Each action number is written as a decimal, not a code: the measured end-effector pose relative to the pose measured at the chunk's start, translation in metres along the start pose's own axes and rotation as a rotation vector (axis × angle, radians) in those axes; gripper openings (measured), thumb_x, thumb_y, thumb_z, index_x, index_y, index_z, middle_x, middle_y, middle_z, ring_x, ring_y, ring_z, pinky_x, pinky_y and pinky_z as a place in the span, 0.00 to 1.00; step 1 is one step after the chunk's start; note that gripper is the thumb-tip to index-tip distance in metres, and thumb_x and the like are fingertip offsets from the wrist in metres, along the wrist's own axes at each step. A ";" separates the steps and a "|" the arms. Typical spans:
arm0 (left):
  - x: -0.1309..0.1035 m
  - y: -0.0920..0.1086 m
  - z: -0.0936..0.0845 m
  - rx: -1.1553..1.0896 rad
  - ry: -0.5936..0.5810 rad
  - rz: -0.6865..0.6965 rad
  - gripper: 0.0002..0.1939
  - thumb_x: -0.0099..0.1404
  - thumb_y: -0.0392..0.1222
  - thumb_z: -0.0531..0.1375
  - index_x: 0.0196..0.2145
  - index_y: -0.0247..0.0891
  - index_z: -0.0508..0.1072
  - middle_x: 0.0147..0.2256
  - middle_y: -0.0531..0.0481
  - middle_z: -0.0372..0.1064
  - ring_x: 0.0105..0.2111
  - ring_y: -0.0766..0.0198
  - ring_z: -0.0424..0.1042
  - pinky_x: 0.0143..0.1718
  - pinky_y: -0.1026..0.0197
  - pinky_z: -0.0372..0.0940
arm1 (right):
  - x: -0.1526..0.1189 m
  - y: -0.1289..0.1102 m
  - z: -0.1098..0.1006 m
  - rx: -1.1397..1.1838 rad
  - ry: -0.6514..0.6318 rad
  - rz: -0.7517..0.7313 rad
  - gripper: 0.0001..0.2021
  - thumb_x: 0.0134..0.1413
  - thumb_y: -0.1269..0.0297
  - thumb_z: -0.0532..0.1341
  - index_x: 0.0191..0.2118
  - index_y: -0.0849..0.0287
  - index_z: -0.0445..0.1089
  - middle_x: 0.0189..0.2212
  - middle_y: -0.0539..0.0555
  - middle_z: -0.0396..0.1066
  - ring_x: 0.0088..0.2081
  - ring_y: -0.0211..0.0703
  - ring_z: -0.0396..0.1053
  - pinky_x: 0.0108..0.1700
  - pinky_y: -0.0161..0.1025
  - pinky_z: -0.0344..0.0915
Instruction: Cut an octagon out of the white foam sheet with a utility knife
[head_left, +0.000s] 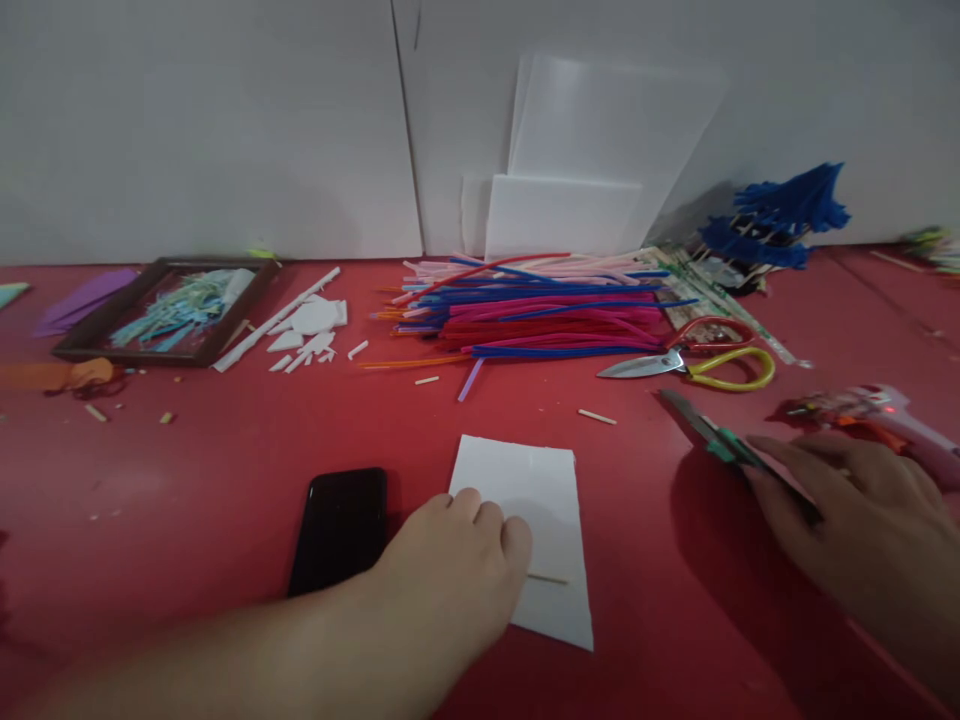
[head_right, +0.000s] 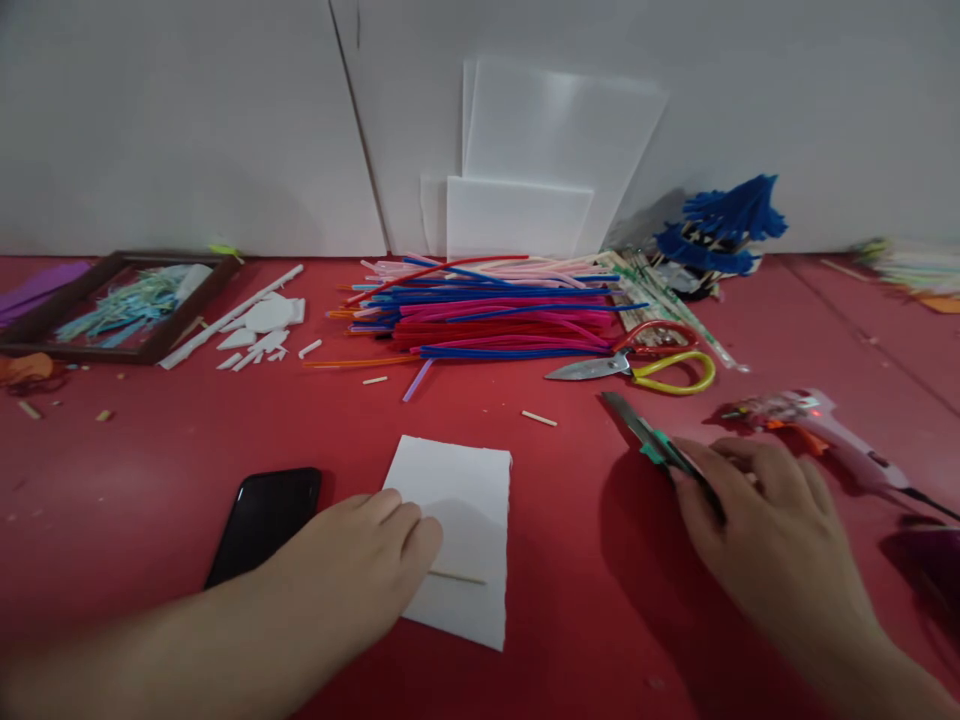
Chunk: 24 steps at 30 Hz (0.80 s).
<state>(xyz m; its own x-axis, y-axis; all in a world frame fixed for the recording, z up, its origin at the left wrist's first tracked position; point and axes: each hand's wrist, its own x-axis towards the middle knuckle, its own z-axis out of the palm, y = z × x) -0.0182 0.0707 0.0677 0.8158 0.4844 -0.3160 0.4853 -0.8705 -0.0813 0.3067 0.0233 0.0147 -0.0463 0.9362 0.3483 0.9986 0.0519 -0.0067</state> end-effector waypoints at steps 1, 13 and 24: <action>0.000 -0.004 -0.003 -0.001 -0.019 0.009 0.11 0.63 0.25 0.59 0.40 0.36 0.73 0.33 0.46 0.74 0.32 0.57 0.74 0.29 0.59 0.66 | -0.002 -0.011 -0.001 0.004 0.016 -0.016 0.13 0.68 0.63 0.54 0.47 0.58 0.75 0.41 0.68 0.75 0.43 0.64 0.74 0.47 0.62 0.70; 0.006 -0.066 -0.035 0.075 -0.052 -0.653 0.20 0.65 0.20 0.44 0.45 0.32 0.69 0.38 0.38 0.74 0.38 0.49 0.80 0.32 0.58 0.70 | -0.005 -0.124 0.013 0.322 -0.248 -0.439 0.44 0.48 0.33 0.68 0.65 0.55 0.69 0.63 0.70 0.68 0.59 0.70 0.70 0.52 0.62 0.75; 0.013 -0.067 -0.017 0.098 0.010 -0.621 0.20 0.66 0.21 0.44 0.47 0.28 0.69 0.44 0.33 0.72 0.46 0.48 0.75 0.40 0.55 0.70 | 0.064 -0.069 -0.017 0.594 -0.576 -0.617 0.30 0.56 0.83 0.52 0.50 0.42 0.81 0.70 0.52 0.61 0.70 0.57 0.55 0.65 0.65 0.60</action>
<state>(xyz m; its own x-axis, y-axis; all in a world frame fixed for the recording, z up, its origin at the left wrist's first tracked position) -0.0347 0.1372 0.0851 0.3936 0.9028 -0.1732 0.8392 -0.4298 -0.3333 0.2350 0.0735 0.0535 -0.7074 0.7048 -0.0529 0.6313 0.5964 -0.4958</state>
